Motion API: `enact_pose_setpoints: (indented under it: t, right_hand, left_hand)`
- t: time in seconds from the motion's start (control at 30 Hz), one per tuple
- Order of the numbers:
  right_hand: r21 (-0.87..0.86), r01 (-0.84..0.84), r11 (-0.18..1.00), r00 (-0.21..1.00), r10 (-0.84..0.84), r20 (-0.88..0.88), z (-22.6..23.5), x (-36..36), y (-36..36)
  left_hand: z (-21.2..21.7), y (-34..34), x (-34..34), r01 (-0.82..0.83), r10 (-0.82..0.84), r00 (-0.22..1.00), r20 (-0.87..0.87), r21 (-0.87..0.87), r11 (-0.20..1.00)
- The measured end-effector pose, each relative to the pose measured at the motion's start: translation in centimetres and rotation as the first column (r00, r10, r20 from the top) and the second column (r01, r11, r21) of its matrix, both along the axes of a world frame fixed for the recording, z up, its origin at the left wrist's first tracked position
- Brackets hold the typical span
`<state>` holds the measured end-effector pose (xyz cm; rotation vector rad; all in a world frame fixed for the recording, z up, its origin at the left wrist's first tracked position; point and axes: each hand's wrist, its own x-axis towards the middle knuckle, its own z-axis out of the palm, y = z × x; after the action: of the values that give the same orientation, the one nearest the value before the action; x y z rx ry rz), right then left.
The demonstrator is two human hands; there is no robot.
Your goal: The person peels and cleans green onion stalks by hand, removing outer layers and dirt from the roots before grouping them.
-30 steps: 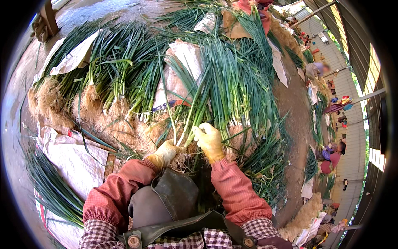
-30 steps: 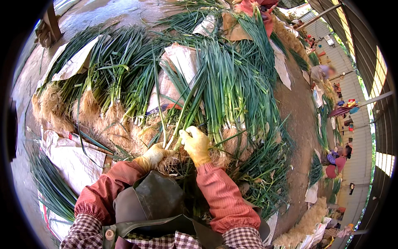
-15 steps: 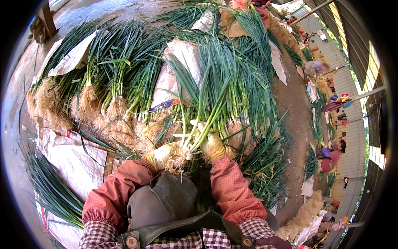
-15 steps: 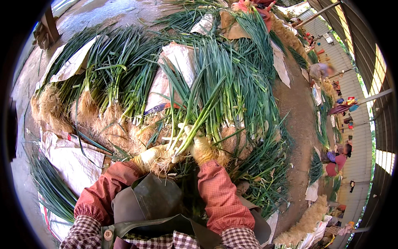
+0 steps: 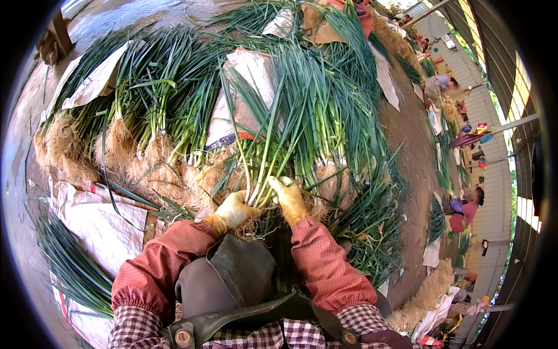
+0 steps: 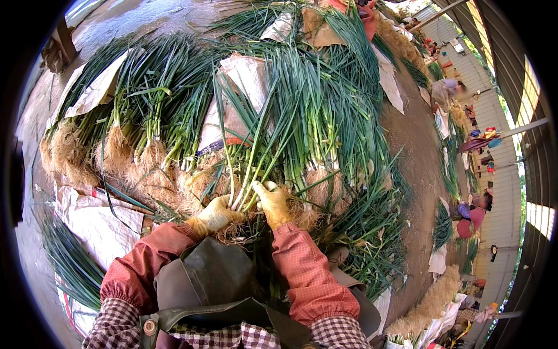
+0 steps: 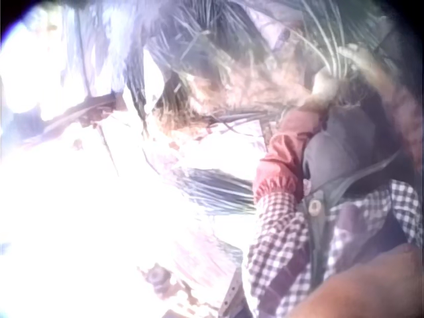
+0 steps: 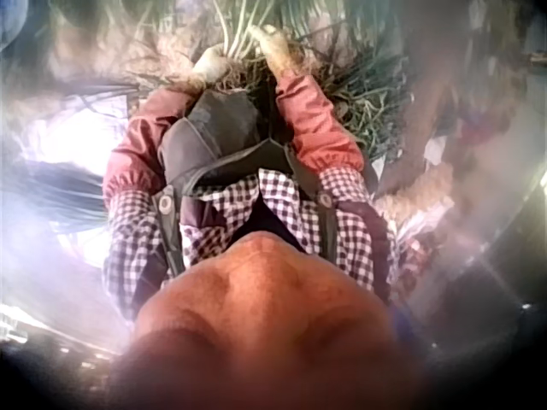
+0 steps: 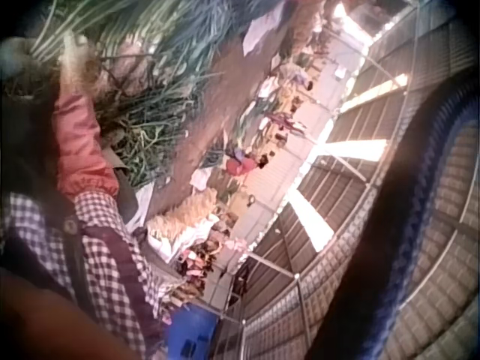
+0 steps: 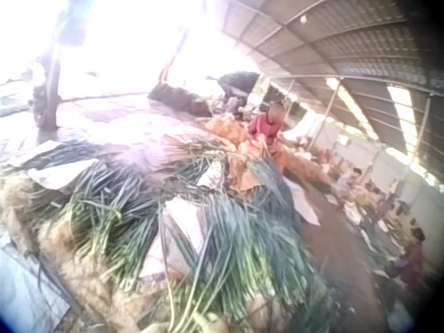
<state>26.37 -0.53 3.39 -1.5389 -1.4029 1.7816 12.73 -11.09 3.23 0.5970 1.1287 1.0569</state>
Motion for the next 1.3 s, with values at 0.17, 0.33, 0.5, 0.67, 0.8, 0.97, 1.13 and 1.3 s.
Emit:
enact_pose_setpoints:
  t: [0.17,0.33,0.5,0.67,0.8,0.97,1.13,1.3]
  right_hand:
    - [-0.555,0.014,0.832,0.767,-0.365,-0.527,0.7,1.1,0.7]
    - [-0.505,0.132,0.853,0.967,-0.223,-0.124,-0.1,0.8,-0.4]
    - [-0.271,-0.859,0.435,0.171,0.742,0.649,-4.9,5.6,-5.6]
    - [0.072,-0.267,0.961,0.962,0.262,0.080,-1.2,4.7,-5.3]
    - [-0.208,-0.162,0.965,0.968,0.115,-0.222,1.5,0.6,-2.1]
    - [-0.147,0.159,0.976,0.949,-0.192,-0.249,0.1,4.0,2.6]
    - [0.031,-0.109,0.994,0.994,0.109,-0.016,-0.1,-0.2,-1.8]
    - [-0.194,0.055,0.979,0.974,-0.096,-0.206,-0.7,-0.9,-2.8]
  left_hand:
    - [-0.4,0.2,-0.5,0.033,0.015,0.930,0.368,-0.123,0.992]
    - [0.2,0.1,-0.2,-0.008,0.046,0.931,0.361,-0.106,0.994]
    - [2.1,0.5,-0.3,-0.010,0.058,0.950,0.306,-0.154,0.988]
    - [0.7,-0.4,-1.1,0.025,0.043,0.943,0.330,-0.198,0.980]
    - [-0.3,-0.2,0.1,0.167,-0.166,0.982,0.090,-0.006,0.986]
    - [0.9,0.1,-0.6,0.190,-0.205,0.969,-0.136,-0.116,0.975]
    - [-1.6,-0.7,-0.7,0.136,-0.050,0.910,0.411,-0.183,0.974]
    - [-2.4,-0.8,-0.5,0.126,-0.028,0.833,0.553,-0.140,0.982]
